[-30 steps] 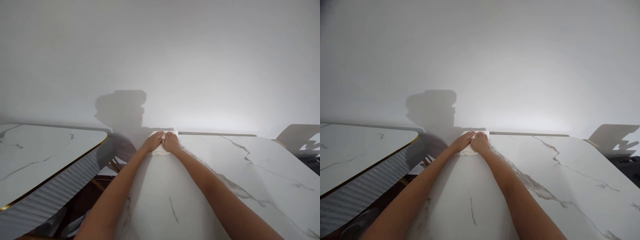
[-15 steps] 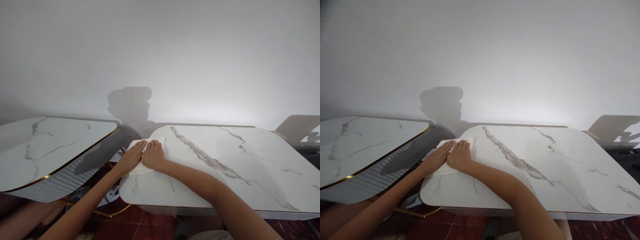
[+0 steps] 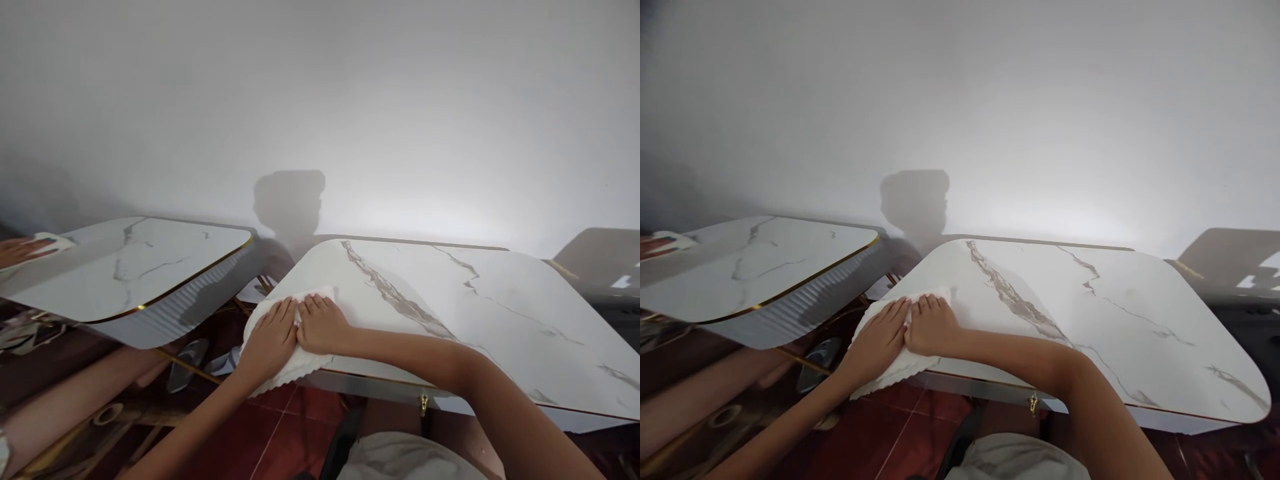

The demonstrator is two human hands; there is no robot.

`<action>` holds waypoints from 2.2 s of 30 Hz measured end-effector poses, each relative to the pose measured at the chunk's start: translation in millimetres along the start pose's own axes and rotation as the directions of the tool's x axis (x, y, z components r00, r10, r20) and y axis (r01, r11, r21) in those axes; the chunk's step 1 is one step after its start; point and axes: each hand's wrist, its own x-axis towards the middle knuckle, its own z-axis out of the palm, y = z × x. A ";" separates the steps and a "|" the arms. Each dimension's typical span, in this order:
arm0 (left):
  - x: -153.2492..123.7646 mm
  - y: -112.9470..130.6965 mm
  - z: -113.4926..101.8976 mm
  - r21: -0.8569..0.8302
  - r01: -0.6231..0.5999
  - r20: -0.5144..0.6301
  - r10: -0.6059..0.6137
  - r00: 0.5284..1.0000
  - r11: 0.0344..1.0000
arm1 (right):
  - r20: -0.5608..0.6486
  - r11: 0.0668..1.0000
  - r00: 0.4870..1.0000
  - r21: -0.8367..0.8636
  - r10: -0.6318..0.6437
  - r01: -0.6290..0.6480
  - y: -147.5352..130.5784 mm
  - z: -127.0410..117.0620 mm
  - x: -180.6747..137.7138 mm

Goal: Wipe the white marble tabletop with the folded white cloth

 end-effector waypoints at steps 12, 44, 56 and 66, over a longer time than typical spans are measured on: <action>134.5 8.5 18.7 -0.112 0.065 0.074 -0.057 0.996 0.992 | 0.122 0.959 0.952 -0.010 0.281 -0.282 88.9 -3.0 87.8; 246.5 17.5 73.2 -0.308 -0.342 0.044 0.372 0.927 0.888 | -0.119 0.780 0.787 -0.106 0.606 -0.617 148.6 2.6 89.3; 98.2 -4.6 25.3 -0.148 -0.221 0.026 0.227 0.973 0.964 | 0.019 0.905 0.905 -0.020 0.425 -0.425 33.8 -5.0 39.0; 18.8 40.4 -12.3 -0.054 -0.038 0.060 0.041 0.997 0.998 | 0.075 0.961 0.959 0.017 0.275 -0.277 -3.1 -25.2 -21.6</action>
